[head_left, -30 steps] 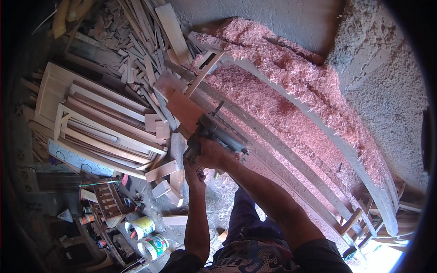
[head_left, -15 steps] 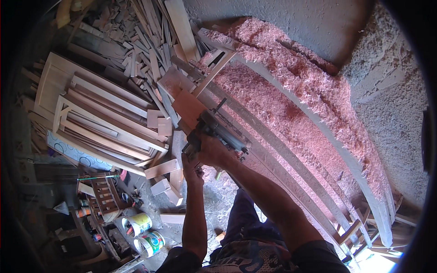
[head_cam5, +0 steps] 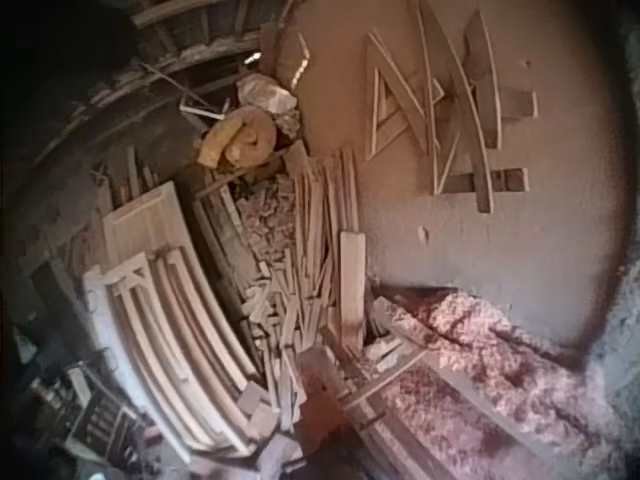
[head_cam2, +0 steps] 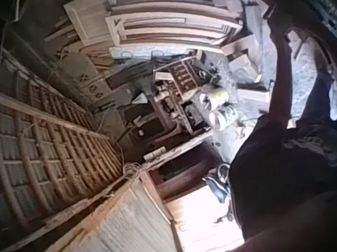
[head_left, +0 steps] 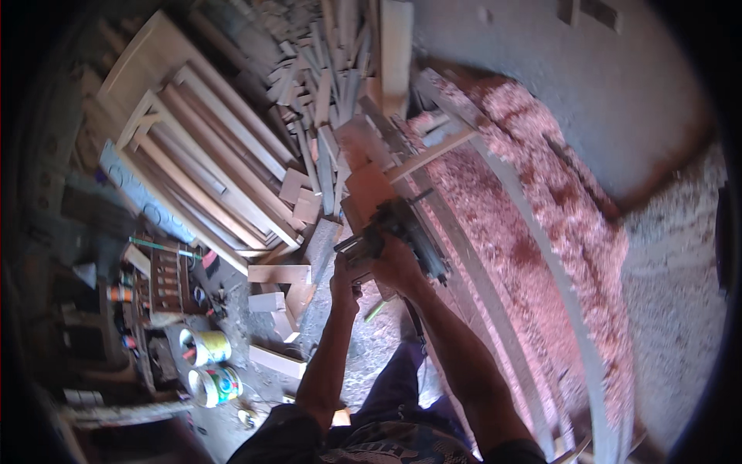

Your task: The person uses a circular saw to cut a long plank of wood on a workbench. They measure and mark the wood with a tape measure and pencil, then make several cuts, producing smaller pieces and sawdust.

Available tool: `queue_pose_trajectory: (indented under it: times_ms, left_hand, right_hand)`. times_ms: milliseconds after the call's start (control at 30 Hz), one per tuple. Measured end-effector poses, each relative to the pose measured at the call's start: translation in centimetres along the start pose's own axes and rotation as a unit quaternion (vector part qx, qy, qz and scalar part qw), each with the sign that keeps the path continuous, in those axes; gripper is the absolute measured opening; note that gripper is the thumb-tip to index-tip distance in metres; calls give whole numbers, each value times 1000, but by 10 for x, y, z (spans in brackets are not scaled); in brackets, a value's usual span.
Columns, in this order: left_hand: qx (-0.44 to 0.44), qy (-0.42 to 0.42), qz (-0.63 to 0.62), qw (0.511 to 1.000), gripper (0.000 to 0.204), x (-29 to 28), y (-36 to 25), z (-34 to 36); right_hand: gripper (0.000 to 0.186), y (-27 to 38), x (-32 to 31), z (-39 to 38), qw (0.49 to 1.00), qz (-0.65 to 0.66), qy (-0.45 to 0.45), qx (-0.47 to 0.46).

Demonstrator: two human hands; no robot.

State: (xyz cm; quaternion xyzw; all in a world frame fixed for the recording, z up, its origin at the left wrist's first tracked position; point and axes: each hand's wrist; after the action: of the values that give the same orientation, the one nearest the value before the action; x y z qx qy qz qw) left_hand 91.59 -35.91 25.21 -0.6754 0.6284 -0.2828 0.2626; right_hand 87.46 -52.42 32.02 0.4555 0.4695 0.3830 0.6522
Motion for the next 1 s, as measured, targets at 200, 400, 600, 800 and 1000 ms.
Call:
queue_pose_trajectory:
  times_ms: [200,400,600,800,1000]
  left_hand:
    - [6,-3,6,1000,60,2,-15,26]
    - [-4,-26,-15,1000,61,2,-31,42]
    - [-1,-28,-16,999,65,8,-43,66]
    - [9,-36,-16,999,67,11,-60,87]
    - [-3,-69,-14,998,69,14,-74,103]
  right_hand:
    - [52,-24,11,30,1000,25,14,11]
    - [48,20,4,50,999,11,26,36]
    - [36,-15,16,76,999,-4,10,52]
    - [48,-22,21,102,998,-22,22,58]
    - [51,-20,26,122,996,7,33,79]
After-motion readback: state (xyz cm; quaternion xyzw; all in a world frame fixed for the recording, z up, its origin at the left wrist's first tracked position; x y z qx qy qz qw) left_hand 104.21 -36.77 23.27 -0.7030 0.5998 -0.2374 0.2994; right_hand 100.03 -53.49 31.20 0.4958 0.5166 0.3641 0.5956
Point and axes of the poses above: each hand's wrist, its own z-axis towards the middle knuckle, its own x-axis out of the palm, y = z × x, and after that the axes turned 13 degrees about -x, right-handed
